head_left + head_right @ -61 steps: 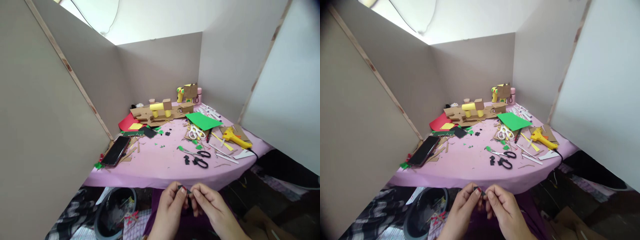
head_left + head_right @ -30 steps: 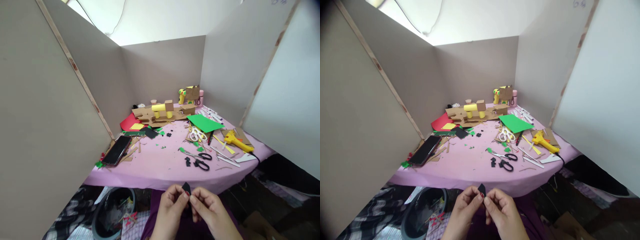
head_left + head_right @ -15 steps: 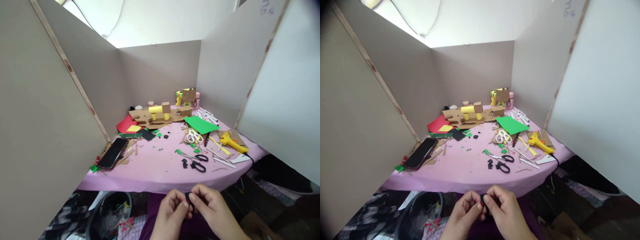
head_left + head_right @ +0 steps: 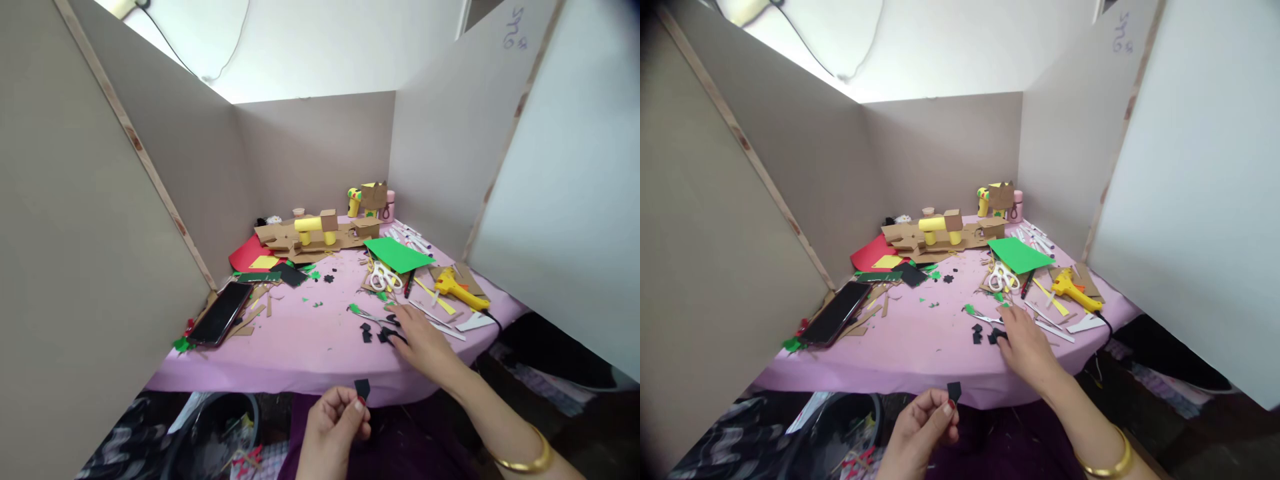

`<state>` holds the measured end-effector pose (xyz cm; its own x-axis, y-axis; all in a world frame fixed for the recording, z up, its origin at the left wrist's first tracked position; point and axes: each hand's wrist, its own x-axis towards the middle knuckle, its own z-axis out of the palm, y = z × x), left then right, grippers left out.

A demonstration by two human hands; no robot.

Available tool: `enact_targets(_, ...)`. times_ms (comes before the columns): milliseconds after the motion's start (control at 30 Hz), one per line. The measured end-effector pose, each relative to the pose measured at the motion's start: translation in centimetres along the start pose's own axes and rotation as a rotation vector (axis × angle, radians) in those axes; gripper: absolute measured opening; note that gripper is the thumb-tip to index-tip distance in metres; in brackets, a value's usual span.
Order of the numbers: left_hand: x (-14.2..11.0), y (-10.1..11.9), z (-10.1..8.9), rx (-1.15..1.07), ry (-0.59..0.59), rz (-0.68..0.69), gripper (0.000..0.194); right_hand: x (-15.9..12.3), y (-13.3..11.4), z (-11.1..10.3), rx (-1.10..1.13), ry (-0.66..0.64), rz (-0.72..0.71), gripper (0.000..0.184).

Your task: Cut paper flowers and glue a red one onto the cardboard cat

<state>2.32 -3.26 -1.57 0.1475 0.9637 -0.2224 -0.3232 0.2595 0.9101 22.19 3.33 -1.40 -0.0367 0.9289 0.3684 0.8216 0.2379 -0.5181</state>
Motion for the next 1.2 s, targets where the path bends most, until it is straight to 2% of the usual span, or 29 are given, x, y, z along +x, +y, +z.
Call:
enact_targets(67,0.0,0.0,0.0,-0.012,0.020,0.000,0.042,0.9,1.4,0.5,-0.027,-0.035,-0.017,0.042)
enact_targets(233,-0.1,0.1,0.2,-0.008,0.045,0.028,0.039,1.0,2.9,1.9,0.022,-0.041,-0.005,0.040)
enact_targets(467,-0.3,0.4,0.0,-0.008,0.065,0.077,0.033,-0.7,3.5,1.5,0.330,0.103,0.109,0.035)
enact_targets(567,-0.3,0.4,-0.1,0.003,0.069,0.076,0.031,-3.4,1.9,1.4,0.608,0.173,0.204,0.040)
enact_targets(600,-0.4,0.5,-0.1,0.009,0.070,0.076,0.030,-4.4,1.0,1.4,0.896,0.183,0.292,0.042)
enact_targets(633,-0.5,0.6,0.0,0.015,0.071,0.076,0.030,-5.4,-0.1,1.4,1.149,0.144,0.380,0.043)
enact_targets(700,-0.7,0.8,0.3,0.032,0.073,0.081,0.028,-7.1,-2.6,1.3,1.403,0.029,0.509,0.041)
enact_targets(733,-0.9,1.0,0.5,0.042,0.072,0.085,0.026,-7.6,-3.8,1.2,1.436,-0.042,0.498,0.039)
enact_targets(800,-1.3,1.4,0.8,0.065,0.057,0.101,0.025,-8.1,-5.8,0.8,1.398,-0.082,0.443,0.033)
enact_targets(900,-1.8,1.7,1.0,0.111,0.020,0.127,0.023,-7.9,-7.4,0.4,1.304,-0.044,0.328,0.029)
enact_targets(967,-2.0,1.7,0.9,0.144,-0.019,0.125,0.024,-7.7,-7.6,0.3,1.237,-0.039,0.293,0.033)
enact_targets(1067,-2.0,1.4,0.7,0.179,-0.069,0.096,0.025,-7.5,-7.7,0.4,1.199,-0.051,0.313,0.042)
enact_targets(1200,-2.0,1.4,0.7,0.120,-0.145,0.064,0.028,-7.3,-8.1,0.5,1.306,-0.031,0.414,0.042)
